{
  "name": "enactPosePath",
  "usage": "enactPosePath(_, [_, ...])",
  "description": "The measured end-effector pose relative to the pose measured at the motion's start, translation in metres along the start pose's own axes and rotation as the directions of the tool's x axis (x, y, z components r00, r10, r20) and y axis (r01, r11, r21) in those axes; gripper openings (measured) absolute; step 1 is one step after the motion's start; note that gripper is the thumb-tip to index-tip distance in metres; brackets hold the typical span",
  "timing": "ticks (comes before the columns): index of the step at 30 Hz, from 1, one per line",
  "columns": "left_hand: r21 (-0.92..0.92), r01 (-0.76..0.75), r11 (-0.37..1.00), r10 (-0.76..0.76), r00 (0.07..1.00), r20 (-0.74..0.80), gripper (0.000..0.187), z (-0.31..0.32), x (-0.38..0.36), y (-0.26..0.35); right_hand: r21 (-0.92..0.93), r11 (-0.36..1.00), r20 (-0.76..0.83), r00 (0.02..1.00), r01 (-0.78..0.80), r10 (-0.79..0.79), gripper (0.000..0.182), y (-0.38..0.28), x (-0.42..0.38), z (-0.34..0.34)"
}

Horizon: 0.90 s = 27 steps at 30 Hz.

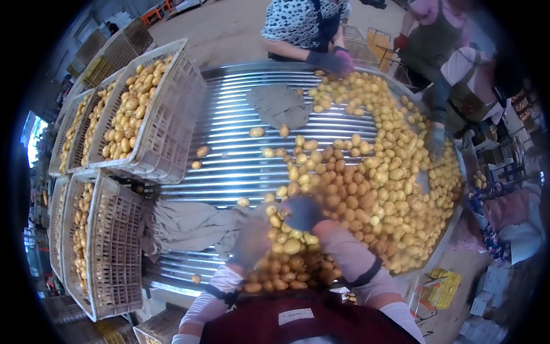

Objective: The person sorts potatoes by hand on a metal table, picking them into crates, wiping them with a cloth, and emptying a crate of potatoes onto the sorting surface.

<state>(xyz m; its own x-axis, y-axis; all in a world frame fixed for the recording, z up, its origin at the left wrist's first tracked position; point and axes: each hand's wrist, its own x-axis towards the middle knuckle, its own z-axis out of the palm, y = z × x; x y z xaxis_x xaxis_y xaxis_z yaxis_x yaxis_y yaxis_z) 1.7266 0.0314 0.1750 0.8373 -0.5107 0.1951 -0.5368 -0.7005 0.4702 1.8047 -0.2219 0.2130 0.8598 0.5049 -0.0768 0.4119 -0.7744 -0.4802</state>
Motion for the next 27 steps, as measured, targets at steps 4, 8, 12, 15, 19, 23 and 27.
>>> enactPosePath(4, [-0.13,0.142,0.981,-0.136,0.989,0.053,0.051,-0.008,0.007,0.007,0.013,0.985,0.113,0.979,-0.171,0.168,0.052,-0.004,-0.003,0.003])
enactPosePath(8, [-0.216,0.238,0.947,-0.242,0.97,0.008,0.043,-0.006,-0.025,0.006,0.233,0.923,0.088,0.952,-0.306,0.294,0.056,0.01,0.011,-0.033])
enactPosePath(12, [-0.092,0.247,0.965,-0.248,0.969,0.002,0.047,0.007,-0.025,-0.001,0.115,0.961,0.136,0.962,-0.251,0.235,0.055,0.029,0.051,0.0])
enactPosePath(15, [-0.029,0.162,0.986,-0.164,0.982,-0.095,0.048,0.012,-0.016,-0.006,-0.099,0.963,0.249,0.93,-0.252,0.269,0.049,-0.009,0.065,-0.001])
enactPosePath(19, [-0.131,0.196,0.972,-0.207,0.976,-0.075,0.051,0.026,-0.023,-0.028,-0.103,0.98,0.027,0.984,-0.172,0.176,0.045,-0.016,0.042,0.031])
enactPosePath(23, [-0.5,0.349,0.793,-0.432,0.9,-0.058,0.057,0.007,-0.022,-0.026,0.502,0.865,-0.265,0.951,-0.005,0.16,0.039,-0.011,-0.008,0.051])
enactPosePath(27, [-0.946,-0.009,-0.325,-0.504,0.848,0.165,0.06,-0.037,-0.006,0.03,0.986,-0.166,0.071,0.969,-0.032,0.237,0.053,-0.068,-0.057,0.017])
